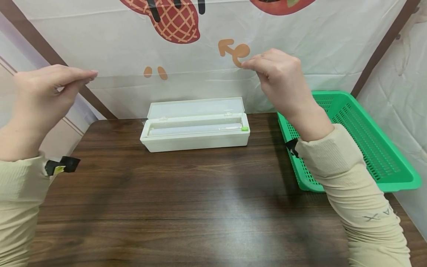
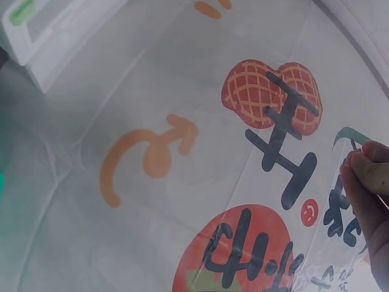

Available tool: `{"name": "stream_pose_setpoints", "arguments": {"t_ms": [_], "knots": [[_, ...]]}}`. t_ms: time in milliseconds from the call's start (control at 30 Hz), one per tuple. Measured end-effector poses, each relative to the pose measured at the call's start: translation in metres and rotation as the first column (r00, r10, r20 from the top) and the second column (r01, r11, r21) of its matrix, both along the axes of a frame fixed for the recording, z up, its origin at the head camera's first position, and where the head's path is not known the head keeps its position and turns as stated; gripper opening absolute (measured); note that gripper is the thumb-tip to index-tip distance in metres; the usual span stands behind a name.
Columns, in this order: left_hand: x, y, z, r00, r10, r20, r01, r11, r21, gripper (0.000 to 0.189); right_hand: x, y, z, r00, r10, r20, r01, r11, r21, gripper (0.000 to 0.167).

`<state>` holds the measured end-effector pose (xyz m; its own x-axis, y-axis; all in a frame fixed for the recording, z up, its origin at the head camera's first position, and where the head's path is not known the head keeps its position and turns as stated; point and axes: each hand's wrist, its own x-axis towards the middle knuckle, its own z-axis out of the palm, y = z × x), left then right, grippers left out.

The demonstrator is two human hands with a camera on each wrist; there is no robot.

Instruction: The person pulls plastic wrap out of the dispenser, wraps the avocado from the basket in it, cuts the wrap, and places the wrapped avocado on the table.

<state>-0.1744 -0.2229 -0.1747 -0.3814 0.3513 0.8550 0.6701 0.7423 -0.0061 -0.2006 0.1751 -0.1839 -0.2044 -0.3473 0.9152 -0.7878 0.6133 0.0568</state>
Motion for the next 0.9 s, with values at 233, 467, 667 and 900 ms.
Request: {"name": "stream_pose_setpoints", "arguments": {"t_ms": [233,467,667,900], "knots": [[0.002,0.0,0.002,1.0,0.011,0.011,-0.012,0.999,0.034,0.02,0.002,0.0,0.003,1.0,0.006,-0.012,-0.006,1.0,0.001,0.018],[0.006,0.001,0.005,0.999,0.028,0.023,-0.029,0.998,0.053,0.024,0.004,0.0,0.007,0.999,0.018,-0.047,-0.018,1.0,0.0,0.019],[0.009,-0.001,0.009,0.999,0.04,0.012,-0.04,0.998,0.039,0.023,0.007,0.0,0.009,0.999,0.003,-0.053,-0.003,1.0,-0.011,0.019],[0.007,-0.002,0.011,0.999,0.037,-0.002,-0.037,0.996,0.079,0.023,0.011,-0.001,0.012,0.999,-0.029,-0.04,0.028,0.999,-0.028,0.023]]}}
